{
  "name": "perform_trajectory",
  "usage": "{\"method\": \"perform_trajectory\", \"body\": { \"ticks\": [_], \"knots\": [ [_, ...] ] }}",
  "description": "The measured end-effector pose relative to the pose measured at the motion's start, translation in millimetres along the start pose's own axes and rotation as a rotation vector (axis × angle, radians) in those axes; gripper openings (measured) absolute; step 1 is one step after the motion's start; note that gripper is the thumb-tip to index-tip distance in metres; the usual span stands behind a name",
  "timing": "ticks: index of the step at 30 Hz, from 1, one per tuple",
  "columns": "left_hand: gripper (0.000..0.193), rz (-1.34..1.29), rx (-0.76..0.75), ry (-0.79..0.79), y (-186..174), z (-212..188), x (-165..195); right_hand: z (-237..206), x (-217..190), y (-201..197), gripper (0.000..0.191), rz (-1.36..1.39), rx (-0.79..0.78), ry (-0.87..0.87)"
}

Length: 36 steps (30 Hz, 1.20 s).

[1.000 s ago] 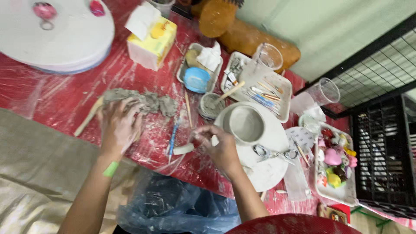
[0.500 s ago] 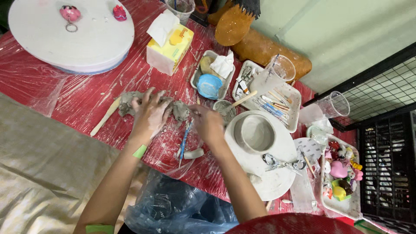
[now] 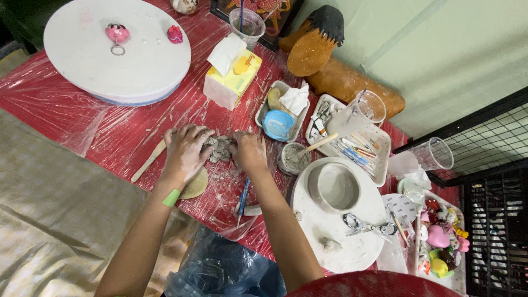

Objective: The person pinches and shapes small pieces of clay by hand, then presses the shaped clay pieces onto the rim of an unfired clay bowl on a work board. They occasionally reach into a small bowl of water or slip to moisten the clay while continuing to build up the decoration.

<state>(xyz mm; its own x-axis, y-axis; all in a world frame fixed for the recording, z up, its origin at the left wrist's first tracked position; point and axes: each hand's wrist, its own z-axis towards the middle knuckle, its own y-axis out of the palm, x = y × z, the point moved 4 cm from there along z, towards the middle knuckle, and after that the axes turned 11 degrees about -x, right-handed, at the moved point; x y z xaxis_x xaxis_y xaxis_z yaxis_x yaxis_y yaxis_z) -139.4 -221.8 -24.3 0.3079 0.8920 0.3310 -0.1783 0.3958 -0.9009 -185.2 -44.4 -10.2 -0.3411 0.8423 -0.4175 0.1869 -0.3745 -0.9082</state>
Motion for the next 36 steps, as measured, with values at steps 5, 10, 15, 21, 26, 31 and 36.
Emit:
{"method": "perform_trajectory", "body": {
  "ticks": [5,10,15,21,26,31,36],
  "knots": [
    [0.038,-0.003,0.032,-0.014,-1.9,-2.0,6.3,-8.5,2.8,10.9,0.015,0.032,0.18,-0.085],
    [0.041,0.031,0.028,-0.016,-4.2,-3.5,9.6,-9.3,5.9,14.6,0.018,0.213,0.19,-0.04],
    [0.028,0.036,0.046,-0.002,-3.2,-1.8,12.4,-6.0,-0.2,12.1,0.03,0.3,0.108,0.167],
    [0.028,0.104,-0.003,-0.029,1.5,-0.5,12.4,-2.6,2.3,15.9,0.025,0.182,0.23,0.08],
    [0.026,0.062,-0.002,-0.046,3.9,0.0,10.8,2.2,10.3,17.3,0.021,0.205,0.239,0.021],
    [0.025,0.1,-0.001,-0.046,7.0,1.9,7.9,1.1,11.8,0.8,0.041,0.429,0.098,0.095],
    [0.025,0.076,0.008,-0.049,7.2,-0.1,7.4,11.7,-1.3,5.6,0.024,0.535,0.106,0.079]
  ]
}}
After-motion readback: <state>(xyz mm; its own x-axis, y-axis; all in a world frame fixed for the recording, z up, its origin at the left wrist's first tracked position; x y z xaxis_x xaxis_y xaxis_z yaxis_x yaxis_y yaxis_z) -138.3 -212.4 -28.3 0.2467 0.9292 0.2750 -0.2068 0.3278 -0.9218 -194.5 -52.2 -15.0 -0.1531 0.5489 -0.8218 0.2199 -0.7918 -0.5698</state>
